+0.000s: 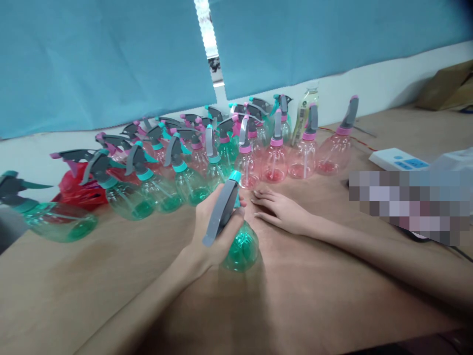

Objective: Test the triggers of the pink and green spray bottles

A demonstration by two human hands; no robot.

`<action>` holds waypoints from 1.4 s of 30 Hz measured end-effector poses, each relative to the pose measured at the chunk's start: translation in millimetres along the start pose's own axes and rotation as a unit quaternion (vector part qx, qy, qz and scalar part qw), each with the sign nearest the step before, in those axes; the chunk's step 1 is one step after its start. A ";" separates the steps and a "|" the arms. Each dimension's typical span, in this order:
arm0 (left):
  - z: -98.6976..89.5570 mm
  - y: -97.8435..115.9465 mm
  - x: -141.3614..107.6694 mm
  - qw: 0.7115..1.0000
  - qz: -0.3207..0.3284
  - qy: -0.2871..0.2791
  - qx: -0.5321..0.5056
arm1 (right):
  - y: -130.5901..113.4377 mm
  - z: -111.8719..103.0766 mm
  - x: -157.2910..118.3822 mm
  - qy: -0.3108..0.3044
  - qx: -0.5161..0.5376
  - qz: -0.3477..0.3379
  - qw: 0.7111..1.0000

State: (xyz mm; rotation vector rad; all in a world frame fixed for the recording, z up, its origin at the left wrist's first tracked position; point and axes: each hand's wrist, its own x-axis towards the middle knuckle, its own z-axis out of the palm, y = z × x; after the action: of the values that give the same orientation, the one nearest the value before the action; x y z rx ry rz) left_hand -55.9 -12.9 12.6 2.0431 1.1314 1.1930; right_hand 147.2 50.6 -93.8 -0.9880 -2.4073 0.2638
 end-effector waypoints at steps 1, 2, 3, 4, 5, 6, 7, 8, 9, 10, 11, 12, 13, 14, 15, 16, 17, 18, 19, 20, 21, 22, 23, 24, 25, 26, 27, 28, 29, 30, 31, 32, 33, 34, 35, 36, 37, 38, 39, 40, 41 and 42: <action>-0.2 0.2 0.3 1.000 0.002 -0.002 0.004 | 0.3 0.3 -0.2 0.001 0.002 -0.001 1.000; -0.3 0.6 0.8 1.000 0.004 -0.003 0.005 | 0.5 0.5 -0.3 0.004 0.004 -0.001 1.000; -0.4 1.3 1.2 1.000 0.006 -0.003 0.007 | 0.5 0.6 -0.5 0.006 0.007 -0.002 1.000; -0.5 2.1 1.6 1.000 0.007 -0.001 0.012 | 0.5 0.6 -0.6 0.008 0.010 -0.002 1.000; -0.5 3.2 1.9 1.000 0.006 0.003 0.021 | 0.4 0.5 -0.6 0.010 0.012 -0.002 1.000; -0.4 4.2 2.1 1.000 0.003 0.006 0.031 | 0.2 0.4 -0.6 0.010 0.014 -0.002 1.000; -0.1 5.2 2.0 0.999 -0.004 0.009 0.040 | 0.0 0.2 -0.6 0.008 0.015 -0.001 1.000; 0.3 5.9 1.8 0.999 -0.013 0.011 0.047 | -0.2 0.0 -0.5 0.006 0.015 -0.001 1.000; 0.9 6.2 1.4 0.998 -0.023 0.012 0.050 | -0.3 0.0 -0.4 0.005 0.017 -0.001 1.000; 1.7 6.1 0.8 0.998 -0.030 0.014 0.048 | -0.2 0.1 -0.4 0.005 0.018 -0.001 1.000; 2.6 5.4 0.2 0.998 -0.033 0.017 0.044 | -0.1 0.2 -0.3 0.007 0.019 -0.001 1.000; 3.4 4.4 -0.4 0.999 -0.032 0.020 0.038 | 0.2 0.5 -0.4 0.009 0.020 -0.002 1.000; 4.3 3.2 -1.0 0.999 -0.031 0.024 0.034 | 0.6 0.9 -0.4 0.010 0.019 -0.002 1.000; 4.9 1.9 -1.6 0.999 -0.030 0.027 0.031 | 0.9 1.1 -0.4 0.010 0.018 -0.003 1.000; 5.4 0.8 -2.1 0.999 -0.031 0.028 0.031 | 1.2 1.3 -0.4 0.009 0.015 -0.004 1.000; 5.8 0.1 -2.6 0.999 -0.033 0.029 0.030 | 1.4 1.3 -0.4 0.007 0.012 -0.005 1.000; 5.9 -0.3 -2.9 0.999 -0.035 0.031 0.029 | 1.5 1.2 -0.3 0.005 0.009 -0.006 1.000; 6.0 -0.3 -3.2 0.999 -0.036 0.031 0.026 | 1.4 0.9 -0.2 0.002 0.006 -0.006 1.000; 6.1 0.0 -3.3 0.999 -0.037 0.030 0.024 | 1.3 0.5 -0.1 0.000 0.004 -0.006 1.000; 6.2 0.3 -3.3 0.999 -0.040 0.029 0.023 | 1.2 0.2 0.1 -0.002 0.003 -0.006 1.000; 6.4 0.6 -3.2 0.998 -0.043 0.029 0.025 | 1.1 -0.1 0.2 -0.002 0.002 -0.006 1.000; 6.7 0.7 -3.1 0.998 -0.048 0.030 0.029 | 1.1 -0.2 0.4 -0.002 0.002 -0.007 1.000; 7.2 0.5 -2.9 0.998 -0.052 0.032 0.034 | 1.2 -0.3 0.5 -0.001 0.001 -0.009 1.000; 7.7 0.2 -2.6 0.997 -0.053 0.036 0.037 | 1.5 -0.2 0.6 0.000 -0.001 -0.010 1.000; 8.1 -0.2 -2.3 0.997 -0.051 0.039 0.036 | 1.9 -0.1 0.7 0.001 -0.003 -0.012 1.000; 8.5 -0.5 -1.9 0.997 -0.049 0.039 0.034 | 2.4 0.1 0.8 0.002 -0.004 -0.013 1.000; 8.7 -0.7 -1.4 0.998 -0.045 0.037 0.029 | 2.8 0.2 0.9 0.004 -0.004 -0.013 1.000; 8.8 -0.5 -0.9 0.998 -0.043 0.031 0.025 | 3.2 0.2 1.1 0.004 -0.003 -0.014 1.000; 8.6 -0.1 -0.4 0.999 -0.041 0.026 0.021 | 3.5 0.0 1.3 0.005 -0.001 -0.016 1.000; 8.2 0.6 0.1 0.999 -0.042 0.021 0.020 | 3.7 -0.2 1.5 0.004 0.001 -0.018 1.000; 7.7 1.4 0.5 0.999 -0.044 0.017 0.019 | 3.8 -0.5 1.8 0.001 0.004 -0.021 1.000; 7.0 2.3 0.7 0.999 -0.045 0.015 0.018 | 3.9 -0.8 2.0 -0.002 0.006 -0.024 1.000; 6.2 3.0 0.8 0.999 -0.046 0.015 0.018 | 3.8 -1.1 2.2 -0.005 0.008 -0.026 1.000; 5.3 3.6 0.8 0.999 -0.044 0.016 0.018 | 3.8 -1.4 2.3 -0.007 0.009 -0.026 1.000; 4.2 4.1 0.7 0.999 -0.041 0.016 0.018 | 3.8 -1.6 2.4 -0.008 0.009 -0.026 1.000; 2.9 4.5 0.5 0.999 -0.036 0.016 0.021 | 3.7 -1.8 2.3 -0.008 0.007 -0.025 1.000; 1.3 5.0 0.3 0.999 -0.031 0.016 0.026 | 3.7 -2.2 2.2 -0.007 0.004 -0.025 1.000; -0.6 5.6 0.0 0.999 -0.027 0.014 0.034 | 3.6 -2.6 2.1 -0.008 0.000 -0.025 1.000; -2.5 6.6 -0.2 0.999 -0.024 0.011 0.043 | 3.5 -3.4 1.9 -0.012 -0.004 -0.026 1.000; -4.5 7.8 -0.4 0.999 -0.022 0.004 0.050 | 3.3 -4.6 1.7 -0.016 -0.010 -0.027 0.999; -6.4 9.3 -0.6 0.998 -0.021 -0.006 0.054 | 3.0 -6.1 1.6 -0.020 -0.015 -0.029 0.999; -8.0 11.0 -0.9 0.998 -0.020 -0.016 0.057 | 2.5 -8.2 1.4 -0.025 -0.020 -0.030 0.999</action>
State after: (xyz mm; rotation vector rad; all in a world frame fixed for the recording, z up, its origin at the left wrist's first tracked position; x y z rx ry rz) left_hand -58.8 -19.2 24.3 2.1056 1.2441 1.0944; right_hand 152.3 53.2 -87.3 -0.9344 -2.4925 0.2234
